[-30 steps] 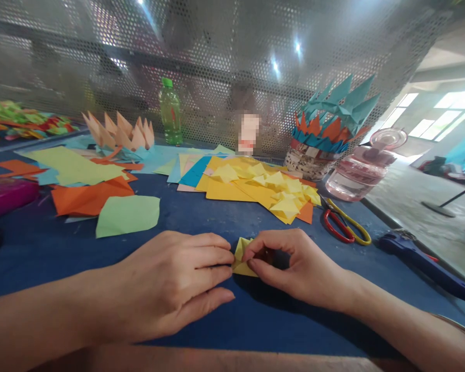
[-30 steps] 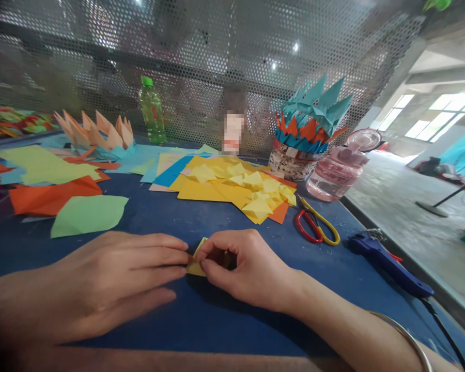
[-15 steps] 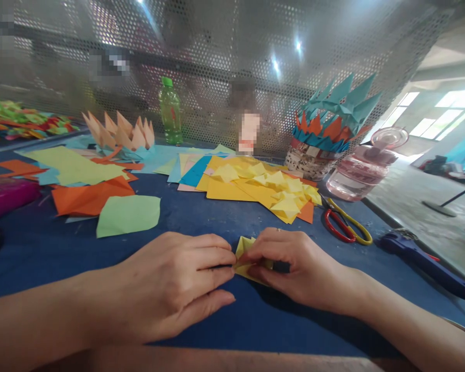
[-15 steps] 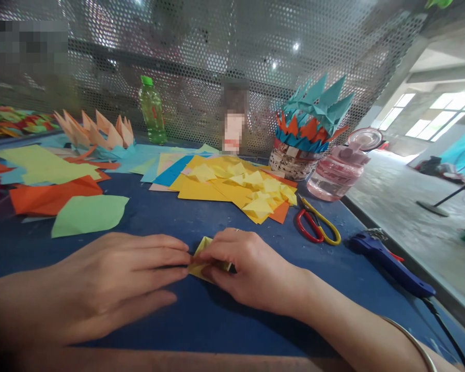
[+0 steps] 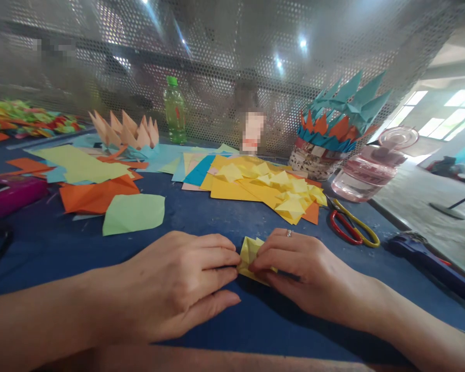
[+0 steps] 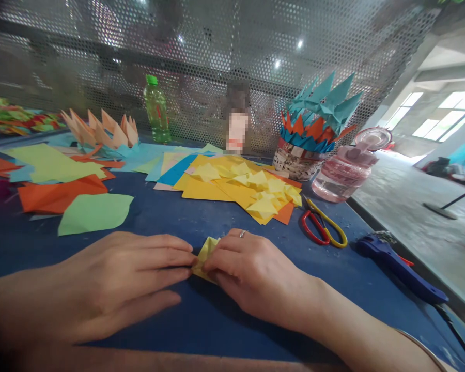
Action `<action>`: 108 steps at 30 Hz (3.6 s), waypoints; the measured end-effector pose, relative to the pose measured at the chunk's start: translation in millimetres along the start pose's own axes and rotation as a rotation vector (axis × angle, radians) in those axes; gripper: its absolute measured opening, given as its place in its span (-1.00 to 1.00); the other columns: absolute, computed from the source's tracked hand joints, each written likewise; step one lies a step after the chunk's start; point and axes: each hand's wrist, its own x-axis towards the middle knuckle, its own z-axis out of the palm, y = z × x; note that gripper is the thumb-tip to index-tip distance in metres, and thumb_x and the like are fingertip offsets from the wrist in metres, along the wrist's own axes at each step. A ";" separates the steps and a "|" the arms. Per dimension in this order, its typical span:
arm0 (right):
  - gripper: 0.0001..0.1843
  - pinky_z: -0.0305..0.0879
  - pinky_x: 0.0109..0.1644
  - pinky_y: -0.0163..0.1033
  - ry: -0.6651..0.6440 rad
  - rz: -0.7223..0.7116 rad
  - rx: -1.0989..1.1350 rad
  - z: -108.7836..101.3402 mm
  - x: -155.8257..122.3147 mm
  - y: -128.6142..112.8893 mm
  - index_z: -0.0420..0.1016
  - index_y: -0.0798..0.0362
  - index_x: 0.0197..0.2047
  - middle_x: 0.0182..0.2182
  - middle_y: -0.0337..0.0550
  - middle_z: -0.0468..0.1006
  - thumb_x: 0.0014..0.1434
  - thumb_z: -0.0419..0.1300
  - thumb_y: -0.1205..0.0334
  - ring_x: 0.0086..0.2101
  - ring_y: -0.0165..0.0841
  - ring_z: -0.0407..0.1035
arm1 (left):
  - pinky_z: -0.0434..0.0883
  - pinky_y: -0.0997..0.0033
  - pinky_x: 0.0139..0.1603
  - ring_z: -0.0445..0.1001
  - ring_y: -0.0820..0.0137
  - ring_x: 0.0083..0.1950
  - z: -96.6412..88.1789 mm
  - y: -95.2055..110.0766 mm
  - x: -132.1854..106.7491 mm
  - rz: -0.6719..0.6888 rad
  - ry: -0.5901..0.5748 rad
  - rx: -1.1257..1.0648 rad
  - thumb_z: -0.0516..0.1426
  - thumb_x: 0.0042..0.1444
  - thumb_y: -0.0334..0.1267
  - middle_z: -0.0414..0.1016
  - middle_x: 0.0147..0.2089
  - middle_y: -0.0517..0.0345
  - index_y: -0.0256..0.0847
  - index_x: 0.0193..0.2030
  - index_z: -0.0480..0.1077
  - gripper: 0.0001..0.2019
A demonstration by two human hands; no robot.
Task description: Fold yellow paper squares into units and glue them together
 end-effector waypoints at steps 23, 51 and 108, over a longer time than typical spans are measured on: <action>-0.76 0.34 -0.08 -0.24 -0.106 0.000 0.033 -7.9 -0.7 -3.0 0.54 0.17 -0.26 -0.25 -0.07 0.55 0.10 0.12 0.61 -0.21 -0.34 0.39 | 0.48 0.30 -0.18 0.50 0.22 -0.04 -1.0 -0.8 1.5 -0.031 -0.056 -0.051 0.06 0.32 -0.30 0.57 -0.06 -0.02 -0.35 0.05 0.41 -0.75; -0.77 0.32 -0.17 -0.20 -0.099 -0.111 -0.204 -6.2 -3.4 -1.5 0.47 0.12 -0.28 -0.29 -0.07 0.53 0.31 0.01 0.47 -0.29 -0.33 0.36 | 0.39 0.42 -0.32 0.46 0.31 -0.18 -1.9 3.7 4.8 -0.102 -0.163 -0.046 0.07 0.30 -0.29 0.49 -0.10 0.02 -0.30 -0.11 0.46 -0.82; -0.92 0.27 -0.22 -0.26 0.010 0.493 0.053 -7.7 -0.3 30.4 0.49 0.06 -0.25 -0.32 -0.19 0.51 0.21 0.25 0.23 -0.31 -0.36 0.36 | 0.44 0.32 -0.21 0.49 0.25 -0.02 -2.4 4.3 1.6 -0.092 -0.146 0.018 0.01 0.36 -0.21 0.52 0.02 0.04 -0.24 -0.02 0.48 -0.74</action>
